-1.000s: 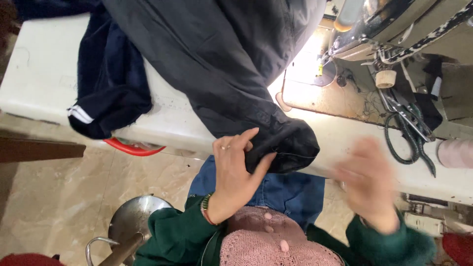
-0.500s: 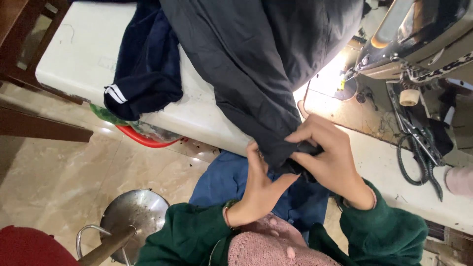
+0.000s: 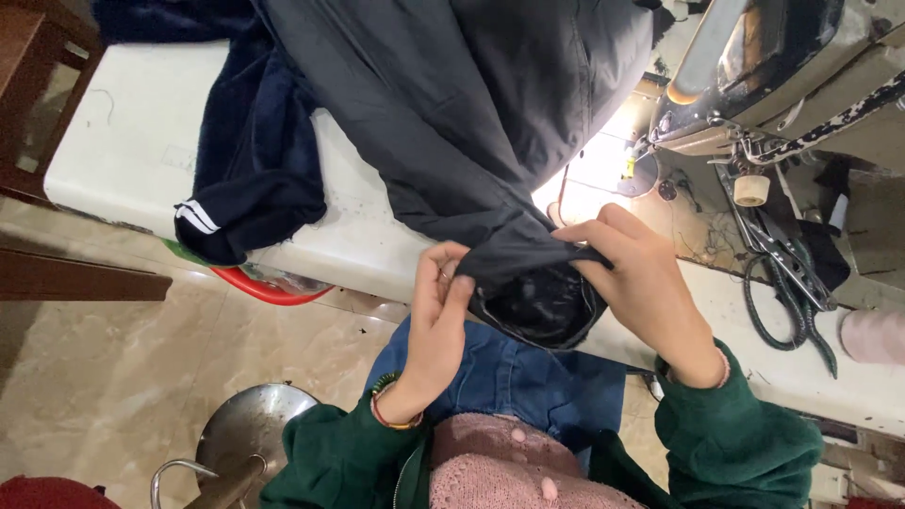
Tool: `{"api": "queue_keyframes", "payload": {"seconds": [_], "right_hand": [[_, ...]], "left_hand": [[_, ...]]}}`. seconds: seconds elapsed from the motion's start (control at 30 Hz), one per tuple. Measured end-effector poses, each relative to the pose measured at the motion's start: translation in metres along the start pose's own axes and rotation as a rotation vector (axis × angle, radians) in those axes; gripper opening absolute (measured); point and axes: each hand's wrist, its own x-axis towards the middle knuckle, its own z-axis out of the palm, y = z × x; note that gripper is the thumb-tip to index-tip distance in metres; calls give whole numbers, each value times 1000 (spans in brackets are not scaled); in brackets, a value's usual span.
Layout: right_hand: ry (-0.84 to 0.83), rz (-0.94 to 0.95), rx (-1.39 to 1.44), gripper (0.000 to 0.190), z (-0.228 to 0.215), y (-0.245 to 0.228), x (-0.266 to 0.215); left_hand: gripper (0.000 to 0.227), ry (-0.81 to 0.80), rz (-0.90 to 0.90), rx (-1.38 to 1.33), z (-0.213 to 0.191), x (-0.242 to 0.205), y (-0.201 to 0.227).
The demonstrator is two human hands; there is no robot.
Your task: Hemming the leg of a pair of black pants using an industrial sewing machine.
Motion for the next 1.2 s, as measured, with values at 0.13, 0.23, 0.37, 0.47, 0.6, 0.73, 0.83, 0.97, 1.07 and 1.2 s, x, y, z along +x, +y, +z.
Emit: {"api": "queue_keyframes", "payload": {"seconds": [0.13, 0.23, 0.37, 0.47, 0.6, 0.73, 0.83, 0.97, 1.07, 1.2], "right_hand": [[-64, 28, 156, 26, -15, -6, 4], [-63, 57, 350, 14, -14, 4, 10], [-148, 103, 447, 13, -14, 15, 16], [-197, 105, 483, 14, -13, 5, 17], [-124, 27, 348, 39, -13, -18, 11], [4, 20, 362, 32, -9, -35, 3], [22, 3, 391, 24, 0, -17, -4], [-123, -54, 435, 17, -35, 16, -12], [-274, -49, 553, 14, -45, 25, -6], [-390, 12, 550, 15, -22, 49, 15]], "left_hand": [[29, -41, 186, 229, 2, 8, 18], [36, -118, 264, 266, -3, 17, 17], [55, -114, 250, 678, -11, 22, 15], [48, 32, 708, 906, -16, 18, 16], [17, 145, 923, 1060, -13, 8, 43], [18, 279, 1018, 1088, -19, 12, 40], [29, 271, 1005, 1167, -16, 17, 46], [25, 42, 964, 1193, -20, 16, 71], [38, -506, 254, 641, -37, 25, 62], [56, -839, -71, 2, -47, 67, 17]]}}
